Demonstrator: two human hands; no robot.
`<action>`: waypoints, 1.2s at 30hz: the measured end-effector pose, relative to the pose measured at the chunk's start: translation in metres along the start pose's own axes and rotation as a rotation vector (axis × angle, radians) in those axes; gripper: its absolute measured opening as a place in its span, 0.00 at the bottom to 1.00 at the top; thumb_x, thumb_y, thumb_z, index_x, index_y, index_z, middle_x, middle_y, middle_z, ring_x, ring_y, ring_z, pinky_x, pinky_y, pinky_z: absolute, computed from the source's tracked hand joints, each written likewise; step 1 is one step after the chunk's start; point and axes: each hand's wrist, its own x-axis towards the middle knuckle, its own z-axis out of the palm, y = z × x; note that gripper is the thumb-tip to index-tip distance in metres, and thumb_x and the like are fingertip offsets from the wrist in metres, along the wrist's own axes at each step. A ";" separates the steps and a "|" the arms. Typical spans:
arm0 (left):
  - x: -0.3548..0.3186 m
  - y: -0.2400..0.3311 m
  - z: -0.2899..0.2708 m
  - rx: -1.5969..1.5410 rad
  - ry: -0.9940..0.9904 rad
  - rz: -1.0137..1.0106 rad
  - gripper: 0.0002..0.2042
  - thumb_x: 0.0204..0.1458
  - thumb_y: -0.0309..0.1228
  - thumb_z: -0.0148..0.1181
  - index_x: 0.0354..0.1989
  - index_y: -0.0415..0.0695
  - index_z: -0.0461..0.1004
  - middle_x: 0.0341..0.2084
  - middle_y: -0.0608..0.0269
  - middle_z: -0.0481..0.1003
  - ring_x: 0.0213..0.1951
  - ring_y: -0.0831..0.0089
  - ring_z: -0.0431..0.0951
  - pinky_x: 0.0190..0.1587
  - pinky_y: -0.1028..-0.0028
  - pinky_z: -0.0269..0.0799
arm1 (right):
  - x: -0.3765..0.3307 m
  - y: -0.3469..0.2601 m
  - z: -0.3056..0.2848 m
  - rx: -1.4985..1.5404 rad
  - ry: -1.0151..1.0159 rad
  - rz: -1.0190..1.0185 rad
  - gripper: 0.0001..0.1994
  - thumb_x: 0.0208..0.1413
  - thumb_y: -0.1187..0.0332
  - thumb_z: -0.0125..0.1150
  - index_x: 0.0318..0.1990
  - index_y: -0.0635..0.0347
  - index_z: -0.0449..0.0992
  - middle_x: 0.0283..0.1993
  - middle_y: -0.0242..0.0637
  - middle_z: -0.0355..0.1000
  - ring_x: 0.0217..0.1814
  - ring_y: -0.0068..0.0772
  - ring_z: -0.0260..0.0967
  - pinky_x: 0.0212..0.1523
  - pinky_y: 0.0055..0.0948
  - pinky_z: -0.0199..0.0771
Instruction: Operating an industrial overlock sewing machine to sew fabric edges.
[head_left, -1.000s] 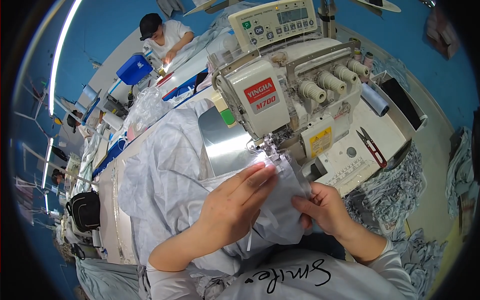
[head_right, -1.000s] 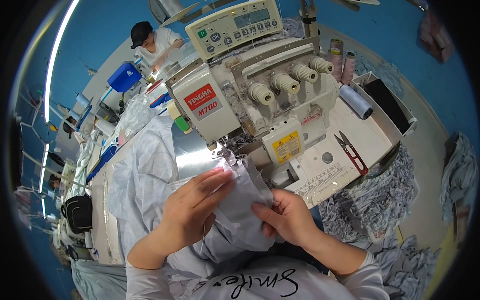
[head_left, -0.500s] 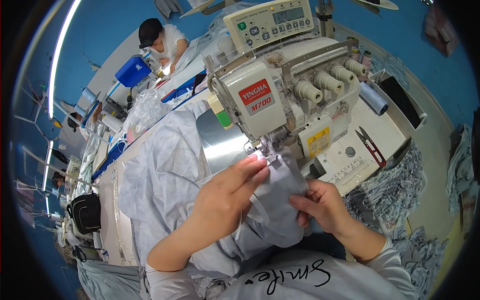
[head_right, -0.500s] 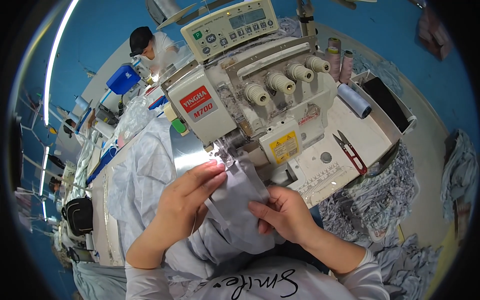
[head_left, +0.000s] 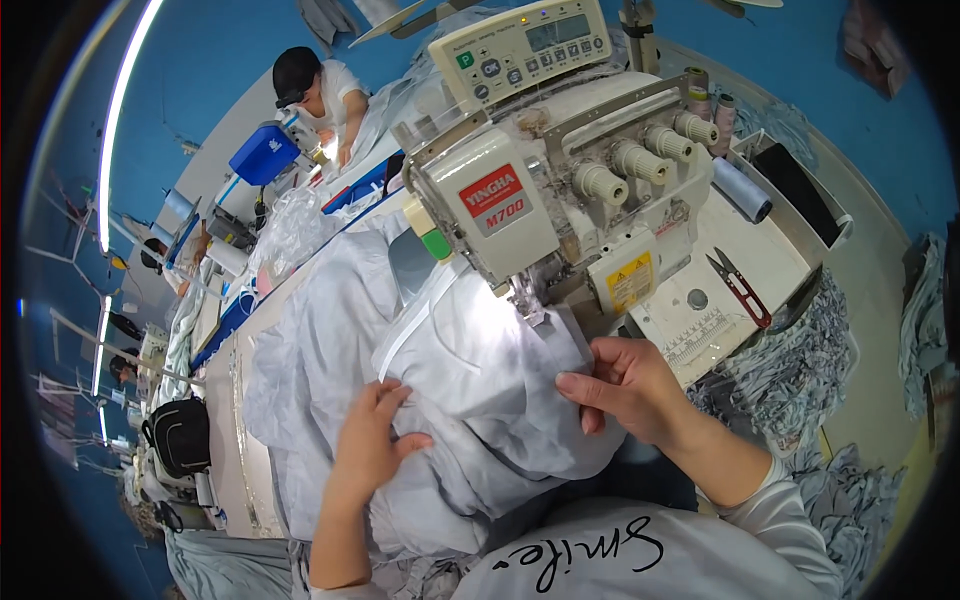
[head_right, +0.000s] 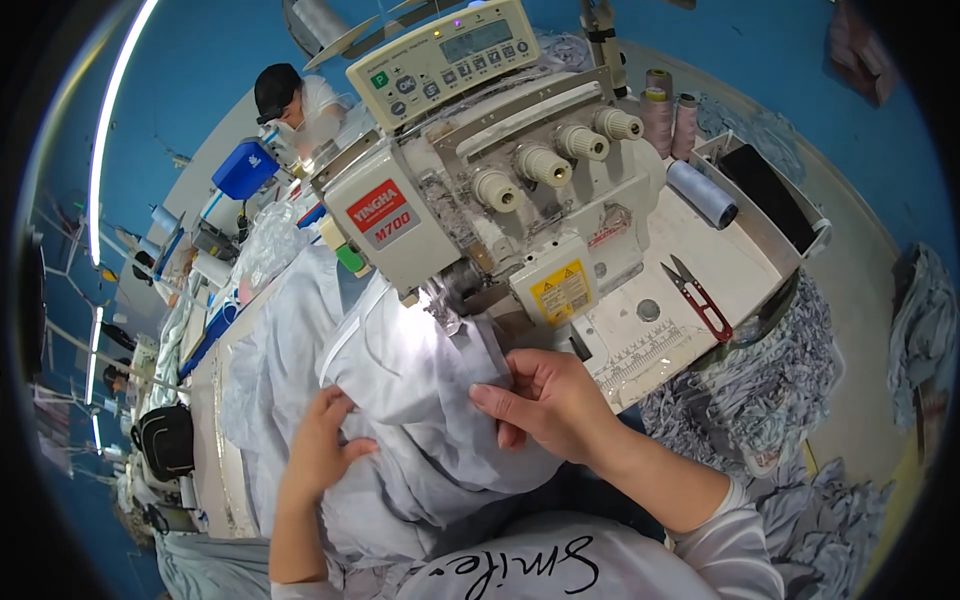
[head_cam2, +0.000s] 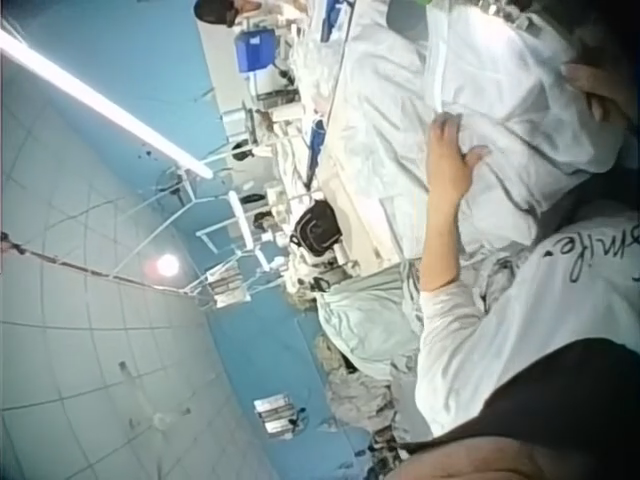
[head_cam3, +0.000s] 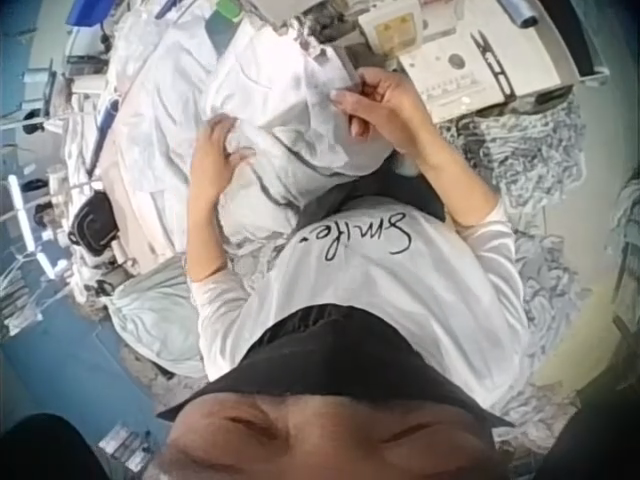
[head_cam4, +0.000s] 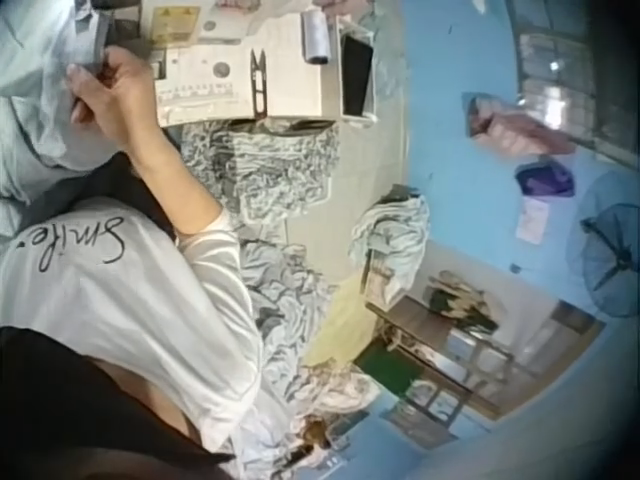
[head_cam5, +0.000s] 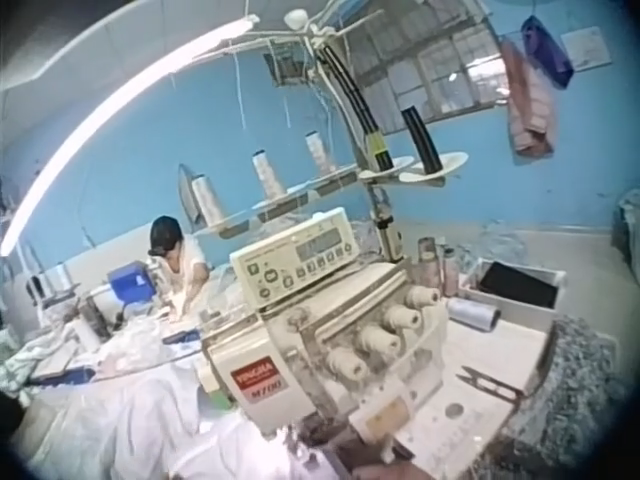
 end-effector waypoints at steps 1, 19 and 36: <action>-0.007 -0.005 0.009 -0.131 -0.007 -0.069 0.20 0.38 0.32 0.69 0.36 0.35 0.69 0.38 0.43 0.70 0.38 0.47 0.71 0.40 0.65 0.68 | -0.001 -0.001 -0.001 0.004 0.001 -0.006 0.08 0.53 0.69 0.62 0.30 0.63 0.73 0.21 0.30 0.71 0.16 0.17 0.66 0.18 0.15 0.63; -0.111 -0.038 -0.009 0.225 1.131 -0.050 0.26 0.60 0.47 0.33 0.55 0.36 0.60 0.56 0.49 0.59 0.57 0.59 0.61 0.60 0.61 0.54 | -0.001 -0.001 -0.005 -0.019 0.005 -0.011 0.10 0.54 0.66 0.62 0.27 0.63 0.70 0.19 0.29 0.69 0.18 0.17 0.67 0.18 0.17 0.67; -0.058 -0.014 -0.062 0.220 1.240 -0.352 0.11 0.61 0.31 0.43 0.46 0.36 0.65 0.41 0.52 0.68 0.47 0.66 0.68 0.52 0.70 0.62 | 0.000 -0.001 -0.005 -0.047 -0.012 0.000 0.10 0.55 0.67 0.61 0.27 0.62 0.70 0.19 0.29 0.69 0.18 0.17 0.67 0.18 0.17 0.66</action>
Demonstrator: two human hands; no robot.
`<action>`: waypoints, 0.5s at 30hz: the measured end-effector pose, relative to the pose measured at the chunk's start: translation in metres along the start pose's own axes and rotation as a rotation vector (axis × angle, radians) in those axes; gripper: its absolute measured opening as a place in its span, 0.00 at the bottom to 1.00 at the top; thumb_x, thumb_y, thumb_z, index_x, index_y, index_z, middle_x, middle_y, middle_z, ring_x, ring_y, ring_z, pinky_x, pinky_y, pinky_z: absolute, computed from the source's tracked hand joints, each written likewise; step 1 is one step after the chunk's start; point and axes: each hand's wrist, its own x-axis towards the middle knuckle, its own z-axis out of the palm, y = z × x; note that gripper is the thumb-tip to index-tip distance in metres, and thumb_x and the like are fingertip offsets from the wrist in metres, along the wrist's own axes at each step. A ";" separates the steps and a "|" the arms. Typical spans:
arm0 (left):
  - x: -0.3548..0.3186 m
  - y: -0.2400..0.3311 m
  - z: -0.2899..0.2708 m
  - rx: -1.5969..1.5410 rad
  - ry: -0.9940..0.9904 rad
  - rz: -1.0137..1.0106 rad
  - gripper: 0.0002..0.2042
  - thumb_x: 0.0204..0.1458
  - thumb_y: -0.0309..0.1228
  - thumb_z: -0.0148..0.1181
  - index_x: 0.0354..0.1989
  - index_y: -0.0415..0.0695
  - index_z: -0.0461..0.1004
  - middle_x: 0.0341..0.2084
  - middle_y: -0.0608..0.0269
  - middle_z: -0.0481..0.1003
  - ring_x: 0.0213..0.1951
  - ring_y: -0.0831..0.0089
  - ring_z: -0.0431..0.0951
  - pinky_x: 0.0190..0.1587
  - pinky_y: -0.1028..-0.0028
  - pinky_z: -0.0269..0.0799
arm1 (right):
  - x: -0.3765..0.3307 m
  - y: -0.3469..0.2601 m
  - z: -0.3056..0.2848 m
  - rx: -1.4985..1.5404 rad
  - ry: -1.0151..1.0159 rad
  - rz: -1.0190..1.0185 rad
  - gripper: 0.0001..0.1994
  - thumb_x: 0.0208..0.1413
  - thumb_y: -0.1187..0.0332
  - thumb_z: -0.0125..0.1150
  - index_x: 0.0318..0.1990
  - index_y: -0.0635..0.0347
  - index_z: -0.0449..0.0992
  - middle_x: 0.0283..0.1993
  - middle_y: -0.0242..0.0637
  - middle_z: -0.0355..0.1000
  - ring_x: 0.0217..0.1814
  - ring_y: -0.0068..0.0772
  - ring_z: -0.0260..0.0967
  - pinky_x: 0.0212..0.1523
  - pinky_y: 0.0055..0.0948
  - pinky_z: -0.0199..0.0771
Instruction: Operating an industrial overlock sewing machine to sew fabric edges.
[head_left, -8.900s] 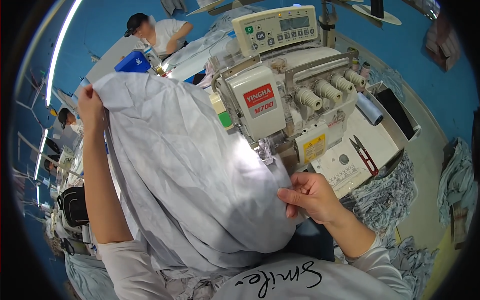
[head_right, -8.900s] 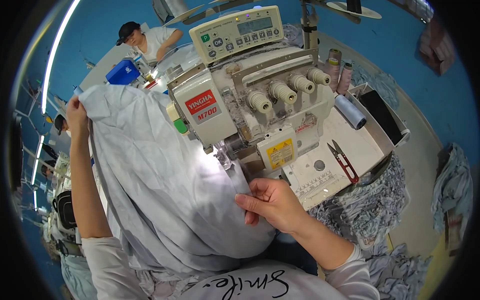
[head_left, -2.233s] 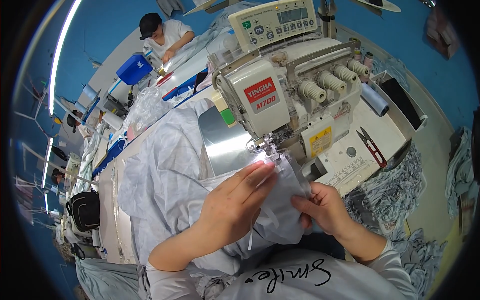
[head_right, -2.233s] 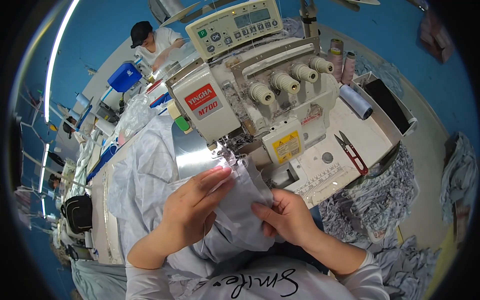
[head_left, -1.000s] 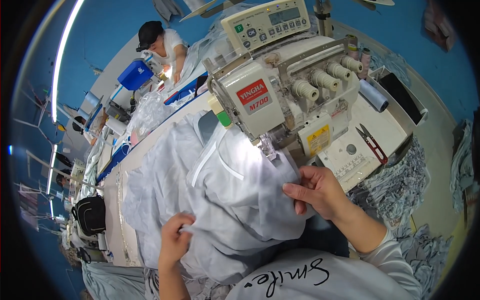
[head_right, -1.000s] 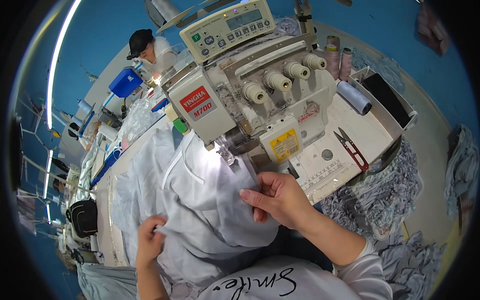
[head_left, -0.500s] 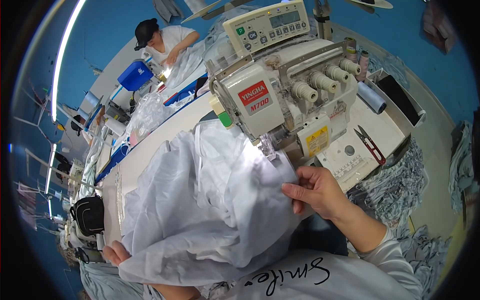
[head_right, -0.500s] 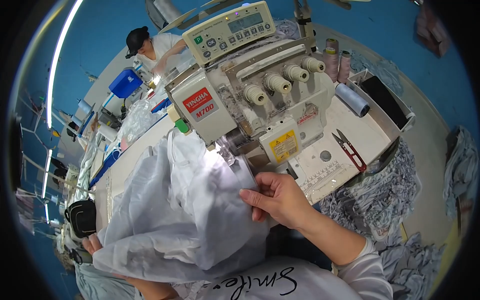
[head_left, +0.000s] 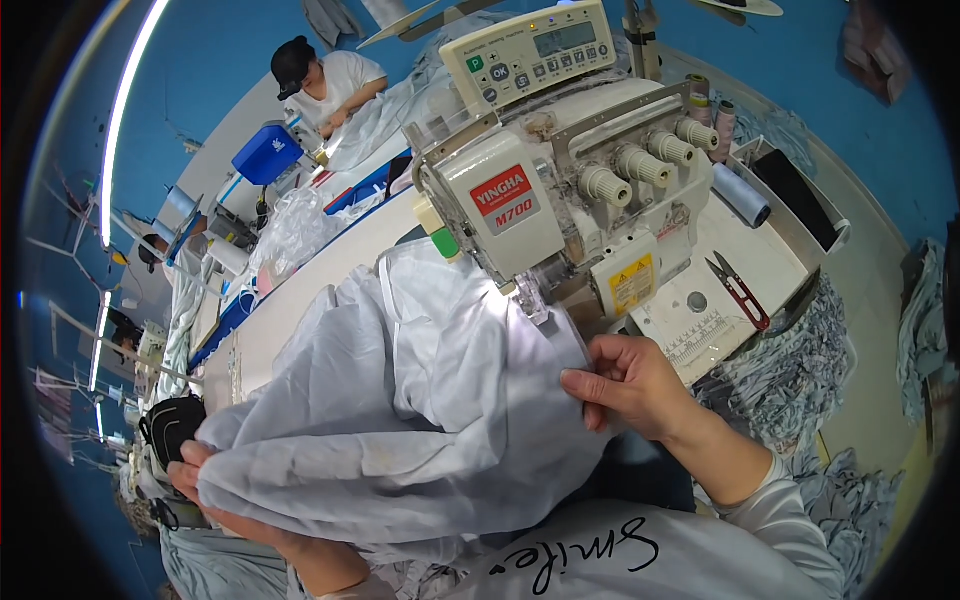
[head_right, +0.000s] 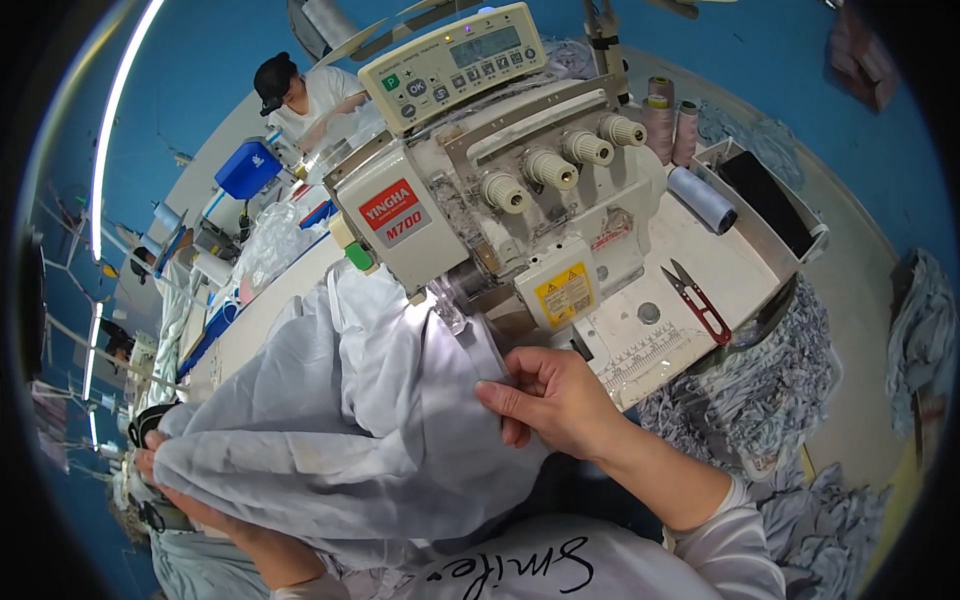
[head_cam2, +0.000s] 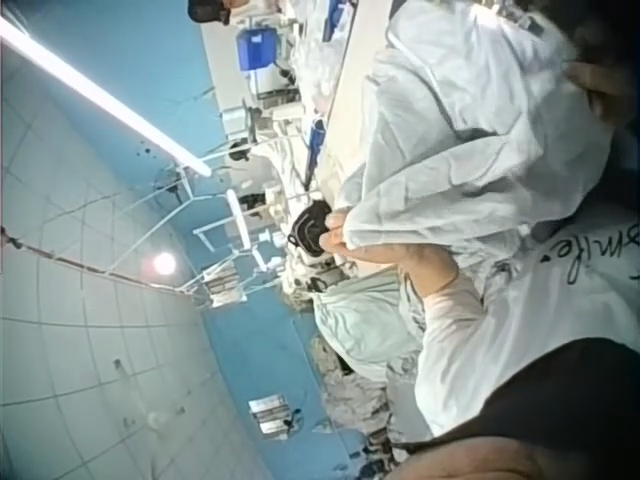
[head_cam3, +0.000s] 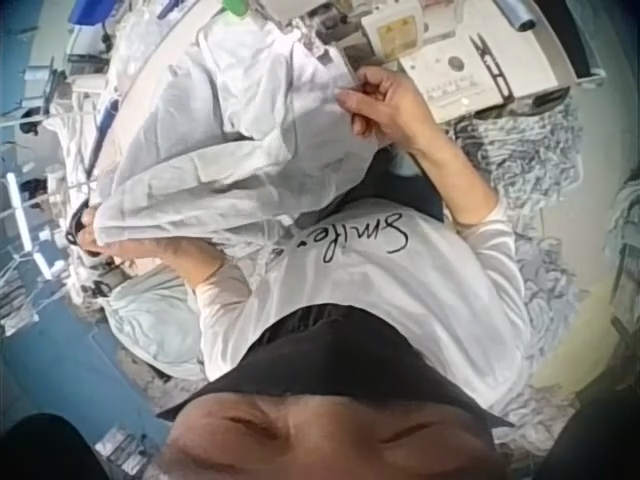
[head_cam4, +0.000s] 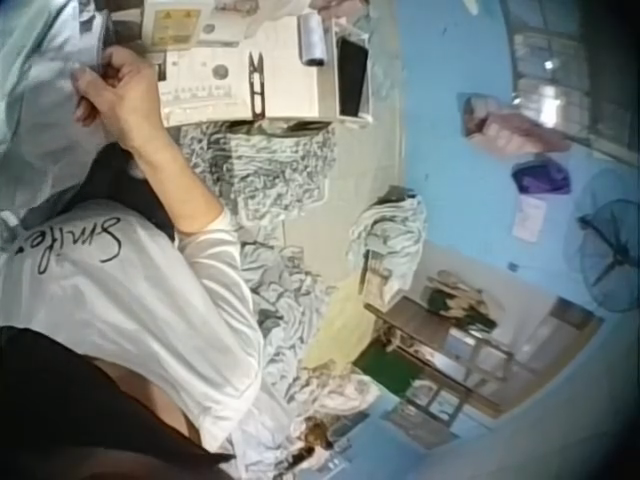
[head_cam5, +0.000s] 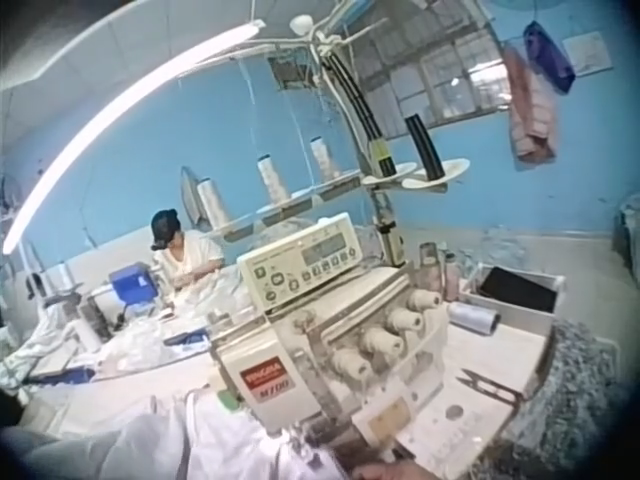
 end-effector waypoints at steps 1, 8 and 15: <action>0.006 0.007 0.003 -0.167 0.066 -0.079 0.09 0.61 0.31 0.43 0.41 0.37 0.65 0.36 0.55 0.68 0.44 0.67 0.69 0.48 0.71 0.63 | 0.000 -0.001 0.000 -0.003 -0.010 0.002 0.10 0.55 0.67 0.61 0.28 0.62 0.70 0.19 0.29 0.69 0.18 0.17 0.67 0.18 0.17 0.66; 0.022 0.041 0.027 -0.763 0.050 -0.054 0.05 0.56 0.25 0.51 0.38 0.44 0.63 0.34 0.64 0.66 0.40 0.75 0.68 0.47 0.75 0.64 | 0.002 -0.003 -0.001 0.007 0.015 0.006 0.09 0.53 0.68 0.63 0.27 0.63 0.71 0.18 0.31 0.70 0.16 0.19 0.67 0.17 0.18 0.67; 0.053 0.040 0.039 -1.034 -0.128 0.144 0.07 0.57 0.24 0.51 0.42 0.41 0.64 0.39 0.60 0.69 0.43 0.74 0.71 0.51 0.72 0.66 | 0.002 -0.003 0.000 0.069 0.011 0.022 0.09 0.51 0.69 0.65 0.30 0.64 0.72 0.21 0.31 0.70 0.16 0.18 0.66 0.17 0.17 0.65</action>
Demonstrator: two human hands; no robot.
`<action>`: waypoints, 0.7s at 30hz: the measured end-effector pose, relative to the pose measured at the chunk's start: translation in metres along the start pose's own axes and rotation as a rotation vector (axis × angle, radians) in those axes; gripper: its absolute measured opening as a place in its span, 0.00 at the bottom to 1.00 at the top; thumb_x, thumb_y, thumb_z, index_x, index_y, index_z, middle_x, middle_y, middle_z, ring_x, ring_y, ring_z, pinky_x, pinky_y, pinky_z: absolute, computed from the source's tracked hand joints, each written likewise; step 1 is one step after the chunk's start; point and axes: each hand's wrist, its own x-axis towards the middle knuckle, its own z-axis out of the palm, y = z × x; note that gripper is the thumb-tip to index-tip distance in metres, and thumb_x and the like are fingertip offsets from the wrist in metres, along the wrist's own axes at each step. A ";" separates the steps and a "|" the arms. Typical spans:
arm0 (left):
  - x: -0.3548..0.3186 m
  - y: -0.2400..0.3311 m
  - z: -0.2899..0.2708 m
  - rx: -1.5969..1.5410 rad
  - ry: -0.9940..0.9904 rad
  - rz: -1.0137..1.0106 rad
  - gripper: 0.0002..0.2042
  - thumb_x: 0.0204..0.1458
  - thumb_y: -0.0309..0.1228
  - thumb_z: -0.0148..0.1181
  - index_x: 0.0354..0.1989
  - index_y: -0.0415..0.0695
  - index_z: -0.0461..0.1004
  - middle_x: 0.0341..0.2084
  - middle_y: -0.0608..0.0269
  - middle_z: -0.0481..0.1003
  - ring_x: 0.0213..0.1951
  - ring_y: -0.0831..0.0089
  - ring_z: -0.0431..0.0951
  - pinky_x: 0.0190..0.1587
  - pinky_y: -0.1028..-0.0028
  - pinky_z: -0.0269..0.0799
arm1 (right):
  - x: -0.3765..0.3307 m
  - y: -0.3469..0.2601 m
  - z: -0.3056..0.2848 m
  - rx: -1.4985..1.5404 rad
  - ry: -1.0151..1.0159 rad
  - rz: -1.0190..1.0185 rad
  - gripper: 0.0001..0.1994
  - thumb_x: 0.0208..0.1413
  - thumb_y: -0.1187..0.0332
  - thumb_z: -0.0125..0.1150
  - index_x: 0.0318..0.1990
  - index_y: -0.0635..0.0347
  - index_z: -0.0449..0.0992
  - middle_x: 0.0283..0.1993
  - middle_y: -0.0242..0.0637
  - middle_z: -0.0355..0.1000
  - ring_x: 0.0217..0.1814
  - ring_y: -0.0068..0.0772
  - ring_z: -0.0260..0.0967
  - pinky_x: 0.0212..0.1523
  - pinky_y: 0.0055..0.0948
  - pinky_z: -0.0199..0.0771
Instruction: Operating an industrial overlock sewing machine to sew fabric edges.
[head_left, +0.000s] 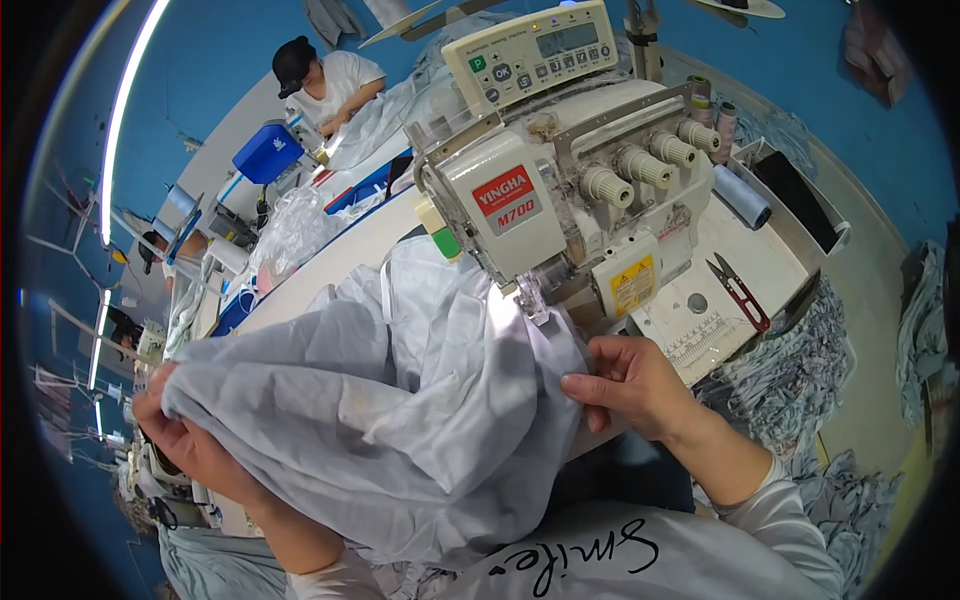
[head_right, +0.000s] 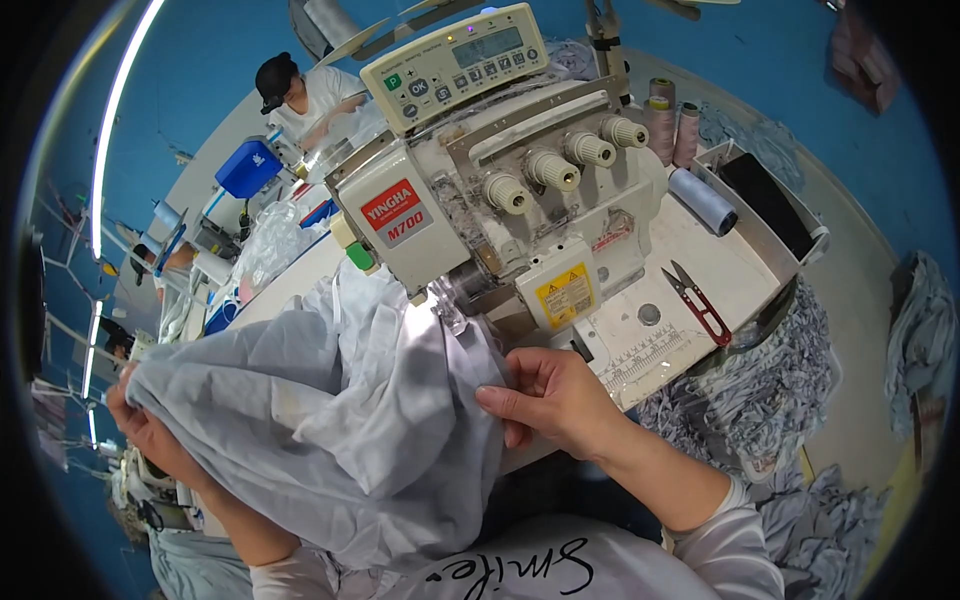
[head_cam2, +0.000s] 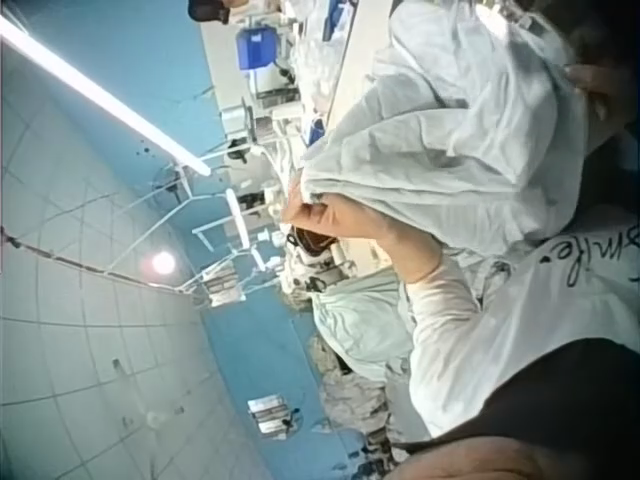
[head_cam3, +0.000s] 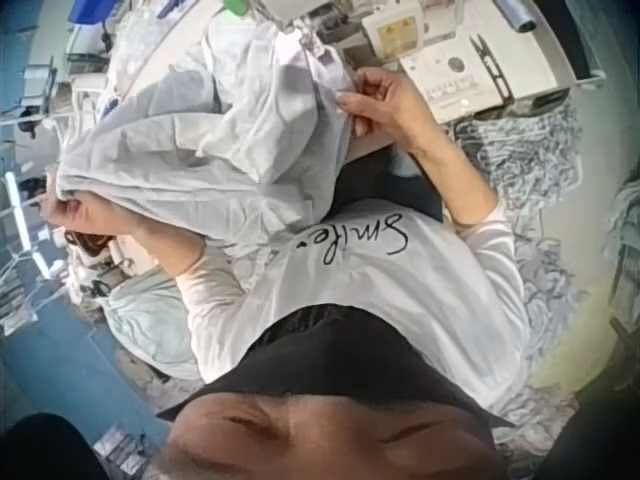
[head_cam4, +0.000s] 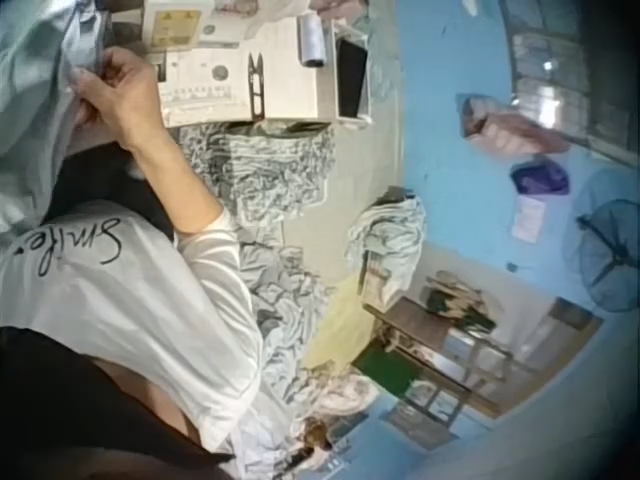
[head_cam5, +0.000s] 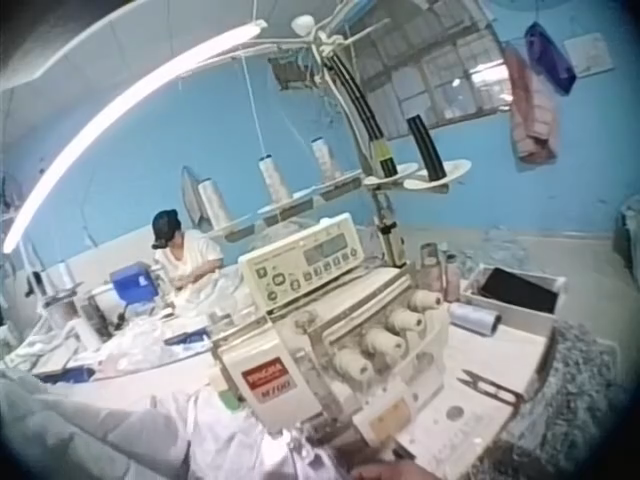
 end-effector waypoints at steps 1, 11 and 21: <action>0.007 0.000 0.006 -0.003 0.036 -0.019 0.06 0.57 0.23 0.51 0.40 0.40 0.63 0.39 0.58 0.70 0.41 0.73 0.71 0.50 0.72 0.66 | -0.001 -0.001 0.000 0.020 -0.007 0.012 0.09 0.50 0.68 0.65 0.31 0.64 0.72 0.22 0.31 0.70 0.16 0.18 0.65 0.17 0.17 0.65; 0.022 -0.054 0.014 0.126 -0.006 -0.180 0.03 0.57 0.21 0.49 0.38 0.39 0.66 0.36 0.63 0.71 0.38 0.79 0.70 0.46 0.80 0.64 | -0.006 0.013 0.003 0.033 -0.033 0.004 0.09 0.50 0.70 0.65 0.34 0.65 0.73 0.24 0.32 0.72 0.16 0.19 0.65 0.17 0.17 0.65; 0.039 -0.045 0.036 0.348 -0.106 -0.036 0.08 0.53 0.29 0.56 0.37 0.37 0.71 0.31 0.60 0.73 0.37 0.72 0.72 0.41 0.74 0.66 | -0.034 0.245 0.078 -0.593 -0.725 -0.248 0.16 0.59 0.57 0.51 0.42 0.63 0.73 0.34 0.36 0.73 0.31 0.35 0.72 0.33 0.33 0.74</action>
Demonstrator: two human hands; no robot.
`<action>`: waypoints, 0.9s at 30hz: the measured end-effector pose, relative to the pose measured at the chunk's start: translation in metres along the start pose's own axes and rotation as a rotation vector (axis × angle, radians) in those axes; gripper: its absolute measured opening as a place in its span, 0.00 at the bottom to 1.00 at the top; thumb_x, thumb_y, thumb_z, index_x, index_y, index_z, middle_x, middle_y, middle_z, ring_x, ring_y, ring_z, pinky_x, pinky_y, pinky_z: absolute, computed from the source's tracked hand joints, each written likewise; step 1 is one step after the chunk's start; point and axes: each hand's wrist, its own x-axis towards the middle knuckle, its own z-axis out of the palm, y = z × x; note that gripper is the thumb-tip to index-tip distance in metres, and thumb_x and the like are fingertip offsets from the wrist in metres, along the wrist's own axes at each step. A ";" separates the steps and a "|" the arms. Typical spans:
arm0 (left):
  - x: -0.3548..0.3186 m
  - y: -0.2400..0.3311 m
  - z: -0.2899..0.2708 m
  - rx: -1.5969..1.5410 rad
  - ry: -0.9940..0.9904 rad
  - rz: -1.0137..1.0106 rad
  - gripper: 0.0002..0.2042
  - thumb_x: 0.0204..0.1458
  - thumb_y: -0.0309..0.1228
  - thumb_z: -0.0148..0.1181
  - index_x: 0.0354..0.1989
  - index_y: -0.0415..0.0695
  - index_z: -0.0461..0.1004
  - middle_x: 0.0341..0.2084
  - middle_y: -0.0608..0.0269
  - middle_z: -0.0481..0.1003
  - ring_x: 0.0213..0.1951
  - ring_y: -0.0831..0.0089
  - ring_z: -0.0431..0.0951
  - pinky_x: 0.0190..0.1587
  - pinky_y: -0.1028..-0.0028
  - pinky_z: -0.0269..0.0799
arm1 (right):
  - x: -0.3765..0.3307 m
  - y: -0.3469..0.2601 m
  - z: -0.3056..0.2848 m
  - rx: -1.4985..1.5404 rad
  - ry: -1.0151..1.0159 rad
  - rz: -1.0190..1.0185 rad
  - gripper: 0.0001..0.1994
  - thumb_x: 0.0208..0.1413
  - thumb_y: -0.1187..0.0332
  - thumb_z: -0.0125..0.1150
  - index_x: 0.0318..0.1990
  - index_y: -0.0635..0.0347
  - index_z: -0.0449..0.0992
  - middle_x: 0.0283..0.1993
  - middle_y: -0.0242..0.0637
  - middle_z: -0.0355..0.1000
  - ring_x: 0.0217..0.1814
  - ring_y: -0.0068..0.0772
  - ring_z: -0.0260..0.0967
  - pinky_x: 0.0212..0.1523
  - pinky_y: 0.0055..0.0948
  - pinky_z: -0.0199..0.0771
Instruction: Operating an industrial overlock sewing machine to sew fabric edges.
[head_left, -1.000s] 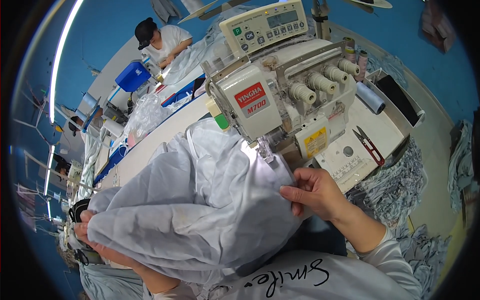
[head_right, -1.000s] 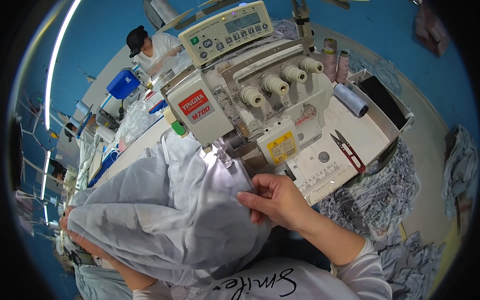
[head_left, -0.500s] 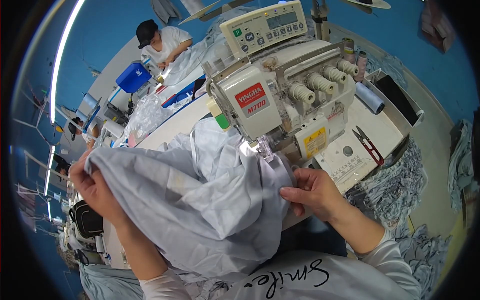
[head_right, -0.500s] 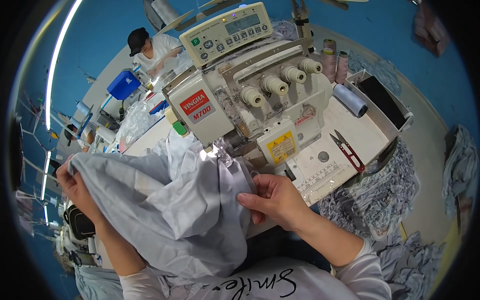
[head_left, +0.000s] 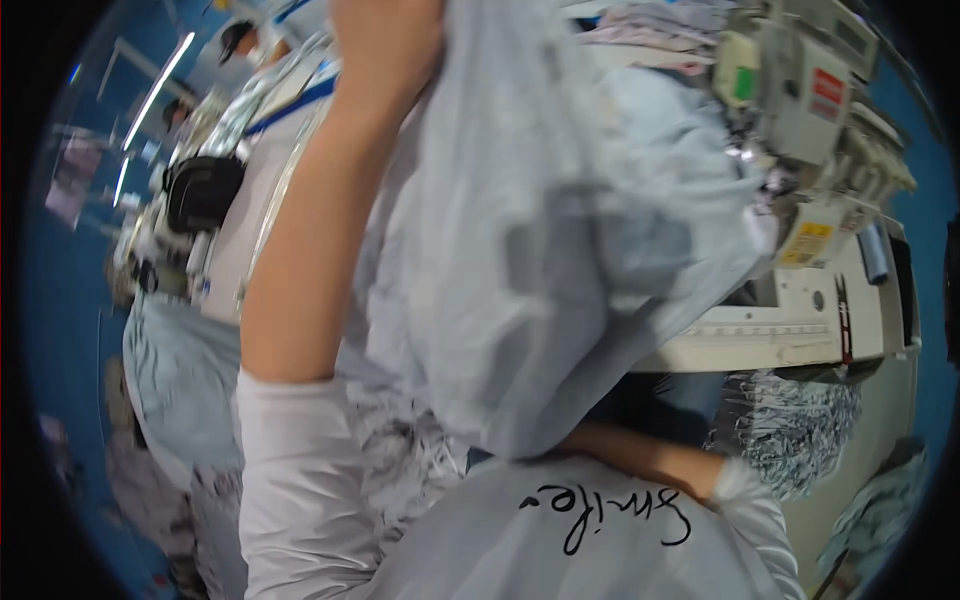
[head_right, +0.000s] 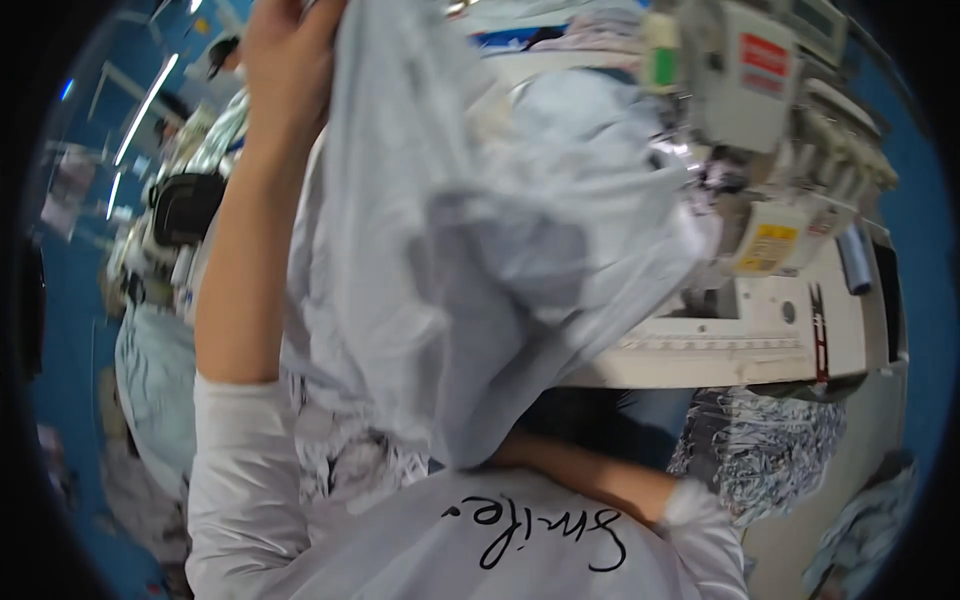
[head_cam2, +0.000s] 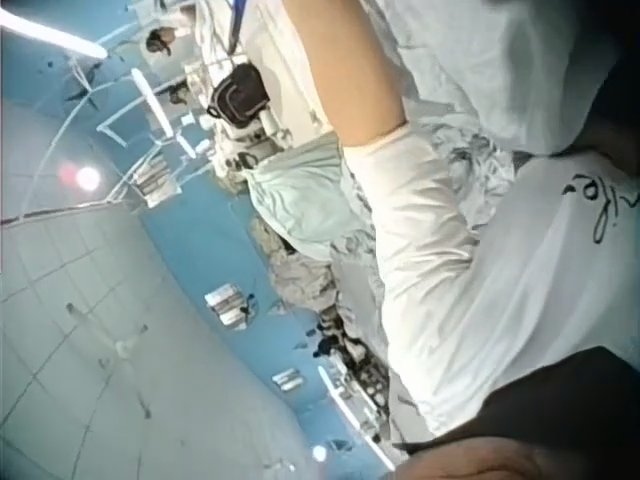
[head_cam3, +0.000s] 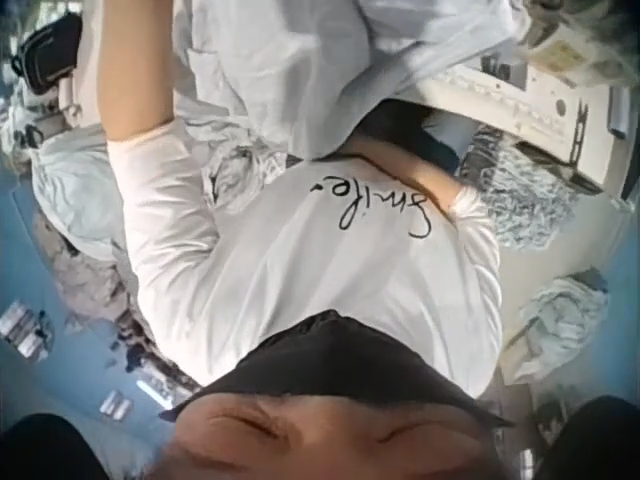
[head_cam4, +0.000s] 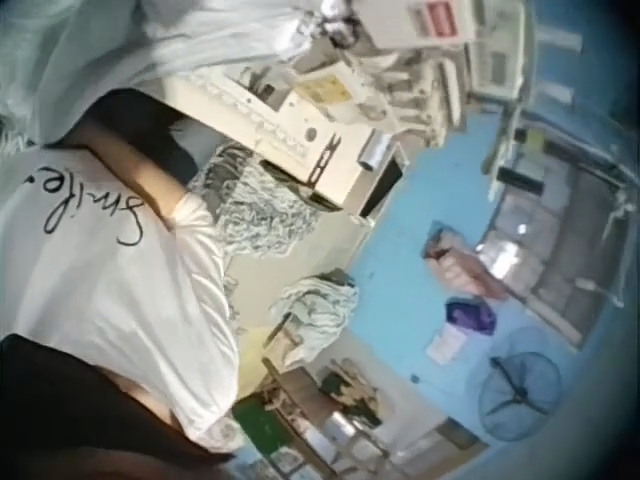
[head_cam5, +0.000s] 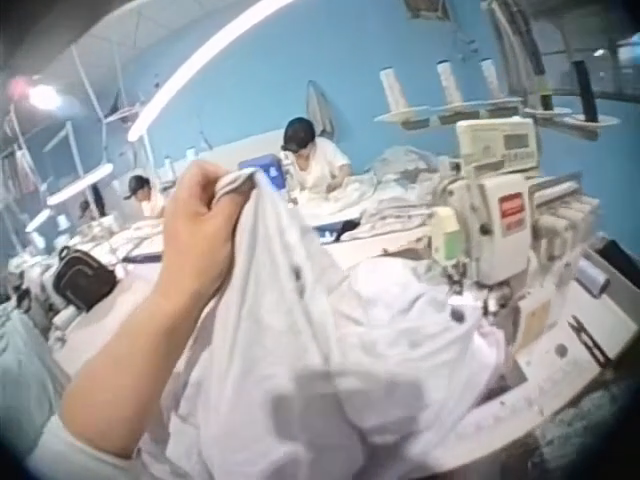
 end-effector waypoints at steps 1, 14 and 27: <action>-0.002 0.011 0.004 -0.014 0.044 -0.057 0.08 0.53 0.30 0.53 0.31 0.36 0.71 0.25 0.57 0.73 0.32 0.66 0.74 0.39 0.69 0.68 | -0.001 -0.005 0.014 0.140 -0.084 0.017 0.16 0.60 0.57 0.50 0.42 0.62 0.73 0.33 0.35 0.72 0.30 0.34 0.71 0.32 0.32 0.73; -0.209 0.020 -0.152 -0.097 0.093 -0.456 0.12 0.54 0.31 0.57 0.41 0.37 0.64 0.38 0.58 0.71 0.38 0.74 0.70 0.43 0.75 0.66 | 0.140 -0.107 0.011 1.494 -0.589 0.414 0.14 0.64 0.56 0.41 0.35 0.53 0.68 0.16 0.26 0.61 0.16 0.22 0.60 0.23 0.23 0.66; -0.507 -0.014 -0.181 -0.088 -0.789 -1.123 0.11 0.47 0.24 0.55 0.41 0.42 0.74 0.31 0.57 0.77 0.31 0.60 0.78 0.35 0.66 0.72 | 0.139 -0.287 -0.093 1.019 0.309 -0.280 0.16 0.64 0.58 0.42 0.26 0.57 0.63 0.14 0.27 0.57 0.14 0.17 0.49 0.24 0.16 0.71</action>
